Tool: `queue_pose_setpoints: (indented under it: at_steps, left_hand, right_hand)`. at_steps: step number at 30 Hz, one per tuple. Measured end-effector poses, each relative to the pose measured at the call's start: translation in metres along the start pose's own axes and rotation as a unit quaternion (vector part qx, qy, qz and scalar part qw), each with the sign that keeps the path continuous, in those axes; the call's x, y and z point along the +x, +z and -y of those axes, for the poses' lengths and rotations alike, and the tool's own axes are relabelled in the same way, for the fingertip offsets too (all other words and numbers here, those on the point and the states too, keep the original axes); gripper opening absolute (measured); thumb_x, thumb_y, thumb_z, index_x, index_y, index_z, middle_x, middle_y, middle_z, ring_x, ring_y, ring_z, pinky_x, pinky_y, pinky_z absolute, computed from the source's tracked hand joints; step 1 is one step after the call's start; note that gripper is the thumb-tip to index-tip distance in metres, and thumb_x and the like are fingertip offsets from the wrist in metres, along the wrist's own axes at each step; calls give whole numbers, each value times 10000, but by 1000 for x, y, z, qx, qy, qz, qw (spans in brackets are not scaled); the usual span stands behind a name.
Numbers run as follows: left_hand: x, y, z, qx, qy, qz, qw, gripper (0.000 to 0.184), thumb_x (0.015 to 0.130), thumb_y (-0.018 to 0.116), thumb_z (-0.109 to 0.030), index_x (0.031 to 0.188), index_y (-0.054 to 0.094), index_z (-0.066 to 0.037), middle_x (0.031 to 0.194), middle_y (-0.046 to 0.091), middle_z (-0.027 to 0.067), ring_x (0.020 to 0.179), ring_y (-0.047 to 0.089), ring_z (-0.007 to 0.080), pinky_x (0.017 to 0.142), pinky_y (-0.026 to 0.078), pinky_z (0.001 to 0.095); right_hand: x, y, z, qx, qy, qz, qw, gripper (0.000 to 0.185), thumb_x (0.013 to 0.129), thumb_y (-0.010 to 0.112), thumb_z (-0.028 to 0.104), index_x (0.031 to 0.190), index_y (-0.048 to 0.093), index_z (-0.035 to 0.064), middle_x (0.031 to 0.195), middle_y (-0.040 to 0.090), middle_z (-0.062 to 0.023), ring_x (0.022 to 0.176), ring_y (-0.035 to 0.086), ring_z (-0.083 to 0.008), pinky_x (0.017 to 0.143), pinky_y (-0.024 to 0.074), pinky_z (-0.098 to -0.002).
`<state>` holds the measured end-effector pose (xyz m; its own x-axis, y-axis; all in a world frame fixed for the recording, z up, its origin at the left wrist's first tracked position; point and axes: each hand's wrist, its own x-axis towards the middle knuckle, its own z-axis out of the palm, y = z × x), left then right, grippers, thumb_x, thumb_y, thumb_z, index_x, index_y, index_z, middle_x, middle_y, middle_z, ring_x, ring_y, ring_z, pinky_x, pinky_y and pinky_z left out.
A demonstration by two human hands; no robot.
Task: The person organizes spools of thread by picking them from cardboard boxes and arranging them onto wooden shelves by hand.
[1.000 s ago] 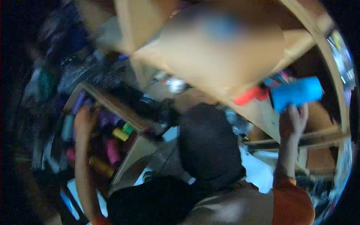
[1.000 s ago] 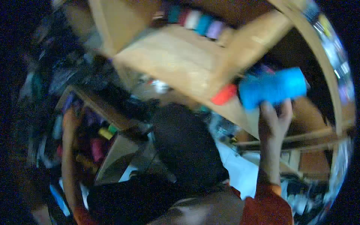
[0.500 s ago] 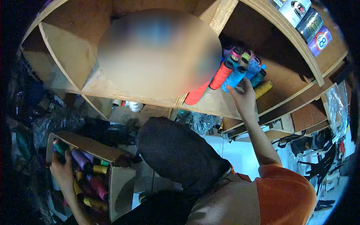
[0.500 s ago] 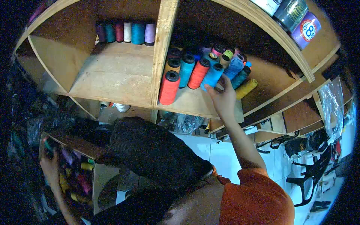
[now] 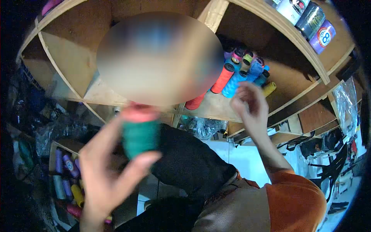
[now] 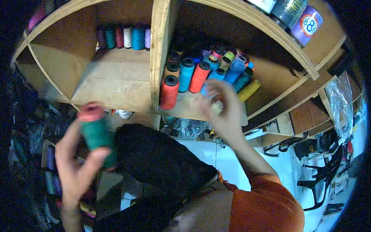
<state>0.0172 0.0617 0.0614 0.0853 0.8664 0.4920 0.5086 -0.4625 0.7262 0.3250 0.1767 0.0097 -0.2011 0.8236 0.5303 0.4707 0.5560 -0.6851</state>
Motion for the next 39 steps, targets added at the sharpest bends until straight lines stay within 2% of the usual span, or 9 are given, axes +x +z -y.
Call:
queue_pose_setpoints:
  at_steps: [2, 5, 8, 10, 12, 18, 22, 29, 39]
  left_hand:
    - [16, 25, -14, 113, 47, 87, 989, 775, 694, 778, -325, 1298, 461, 41, 1029, 617, 219, 863, 626, 307, 785, 490, 355]
    - [34, 62, -17, 177, 170, 141, 959, 877, 659, 795, -315, 1376, 385, -21, 976, 603, 211, 840, 613, 348, 746, 497, 381]
    - [36, 69, -12, 81, 165, 66, 981, 1003, 636, 799, -392, 1419, 292, -22, 1079, 591, 243, 944, 610, 373, 811, 491, 381]
    - [30, 58, -3, 65, 105, 39, 992, 1052, 652, 793, -430, 1443, 227, -29, 1193, 547, 278, 1062, 584, 376, 885, 471, 382]
    - [22, 33, 3, 91, 13, -17, 996, 887, 743, 752, -285, 1437, 257, -36, 1185, 561, 247, 1047, 596, 307, 892, 467, 357]
    - [-24, -37, 75, 87, -93, -216, 968, 580, 855, 538, 48, 1397, 344, -27, 1062, 603, 141, 982, 587, 169, 877, 464, 295]
    - [-102, -70, 112, 173, -195, -249, 933, 535, 888, 519, 13, 1393, 344, -21, 1119, 574, 143, 1023, 564, 167, 884, 451, 289]
    - [-287, -126, 189, 533, -272, 5, 801, 472, 837, 556, -83, 1287, 449, 8, 1164, 558, 226, 1026, 565, 395, 919, 444, 411]
    - [-318, -98, 200, 497, -567, 77, 653, 575, 743, 609, -92, 1267, 412, 38, 1131, 581, 243, 986, 597, 384, 830, 483, 460]
  right_hand:
    - [-10, 9, 57, 377, 144, 175, 898, 615, 724, 784, 153, 1243, 484, 16, 1021, 563, -88, 947, 564, -190, 808, 462, -326]
    - [-14, 4, 67, 115, -61, 153, 980, 551, 713, 794, 184, 1176, 544, 21, 1014, 600, -73, 900, 579, -149, 779, 468, -307]
    - [7, -45, 61, -41, -16, 177, 983, 500, 706, 793, 226, 1109, 579, 21, 935, 630, -68, 891, 594, -167, 782, 472, -320]
    - [30, -70, 43, -149, 33, 32, 988, 432, 701, 788, 229, 1029, 603, 16, 859, 639, -78, 850, 603, -161, 771, 470, -300]
    - [52, -98, 4, -262, 86, 7, 961, 420, 734, 760, 147, 1077, 583, -19, 947, 609, -47, 933, 558, -129, 848, 444, -291]
    - [84, -80, -61, -300, 59, 74, 949, 410, 698, 772, 205, 1042, 615, 45, 963, 665, -115, 912, 644, -252, 794, 494, -343]
    - [92, -75, -68, -274, 43, 127, 952, 430, 691, 759, 135, 1072, 577, 55, 983, 653, -112, 943, 633, -243, 811, 490, -338]
    - [85, -63, -64, -211, 135, 113, 961, 452, 713, 696, -34, 1124, 515, 19, 1086, 620, -111, 1039, 581, -192, 888, 461, -327]
    - [113, -109, -119, -208, 96, 234, 945, 287, 855, 600, 100, 1120, 519, 24, 994, 592, -78, 879, 577, -188, 795, 474, -300]
